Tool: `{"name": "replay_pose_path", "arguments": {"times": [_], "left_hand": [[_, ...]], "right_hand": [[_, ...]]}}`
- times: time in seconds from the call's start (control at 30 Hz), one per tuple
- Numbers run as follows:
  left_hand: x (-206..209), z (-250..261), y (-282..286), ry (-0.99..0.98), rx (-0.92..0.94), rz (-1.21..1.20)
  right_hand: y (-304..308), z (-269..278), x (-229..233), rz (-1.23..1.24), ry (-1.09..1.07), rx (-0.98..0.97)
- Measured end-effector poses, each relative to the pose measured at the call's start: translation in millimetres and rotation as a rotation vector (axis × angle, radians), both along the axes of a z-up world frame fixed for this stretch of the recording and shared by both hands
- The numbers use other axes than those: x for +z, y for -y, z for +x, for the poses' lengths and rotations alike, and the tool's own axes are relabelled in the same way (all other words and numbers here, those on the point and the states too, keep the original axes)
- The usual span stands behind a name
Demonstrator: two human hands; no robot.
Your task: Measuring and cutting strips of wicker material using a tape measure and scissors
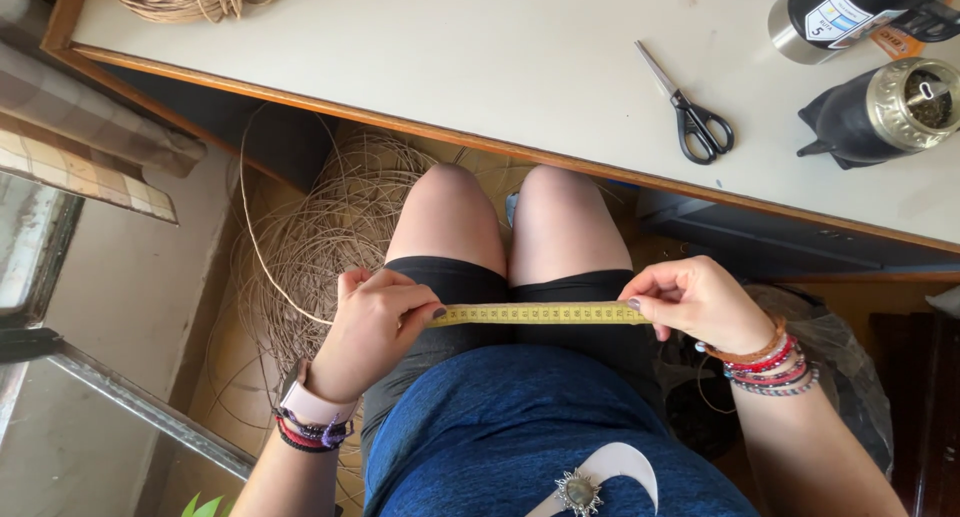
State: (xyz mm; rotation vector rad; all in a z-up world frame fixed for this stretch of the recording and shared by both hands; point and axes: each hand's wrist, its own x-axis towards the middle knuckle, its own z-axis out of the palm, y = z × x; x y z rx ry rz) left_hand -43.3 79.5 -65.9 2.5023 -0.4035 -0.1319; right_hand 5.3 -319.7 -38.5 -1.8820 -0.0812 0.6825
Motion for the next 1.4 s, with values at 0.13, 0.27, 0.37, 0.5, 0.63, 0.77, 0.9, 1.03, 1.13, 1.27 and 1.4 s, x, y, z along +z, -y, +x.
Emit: {"name": "replay_pose_path", "arguments": {"times": [0.13,0.27,0.37,0.5,0.63,0.77,0.9,1.03,1.13,1.27,1.4], "left_hand": [[4,-4,0,-0.028,-0.005,0.000],[2,-10,0,-0.157,-0.030,0.065],[-23,-16,-1,-0.227,-0.043,0.108],[-30,-14,23,-0.098,0.050,0.281],[-12,-8,95,0.309,-0.158,0.223],[-31,7,150,0.331,-0.112,-0.108],[-14,30,170,0.229,-0.124,-0.246],[-17,56,183,0.097,-0.129,-0.367],[-27,80,190,0.001,-0.039,-0.440],[-31,102,192,-0.008,0.003,-0.446],[-19,118,187,0.043,-0.001,-0.454]], "right_hand": [[-5,-6,-8,-0.070,0.026,0.000],[-6,-15,-18,-0.122,-0.007,-0.012],[-6,-21,-40,-0.175,0.005,-0.008],[-17,-27,-50,-0.106,0.004,-0.014],[-30,-31,-45,-0.106,0.057,-0.005],[-33,-28,-34,-0.180,0.266,-0.054],[-26,-22,-27,-0.367,0.541,-0.131],[-26,-3,-10,-0.400,0.720,-0.189],[-21,26,14,-0.255,0.705,-0.162],[20,72,-6,-0.456,0.915,-0.162],[55,126,-57,-0.978,1.043,-0.164]]}}
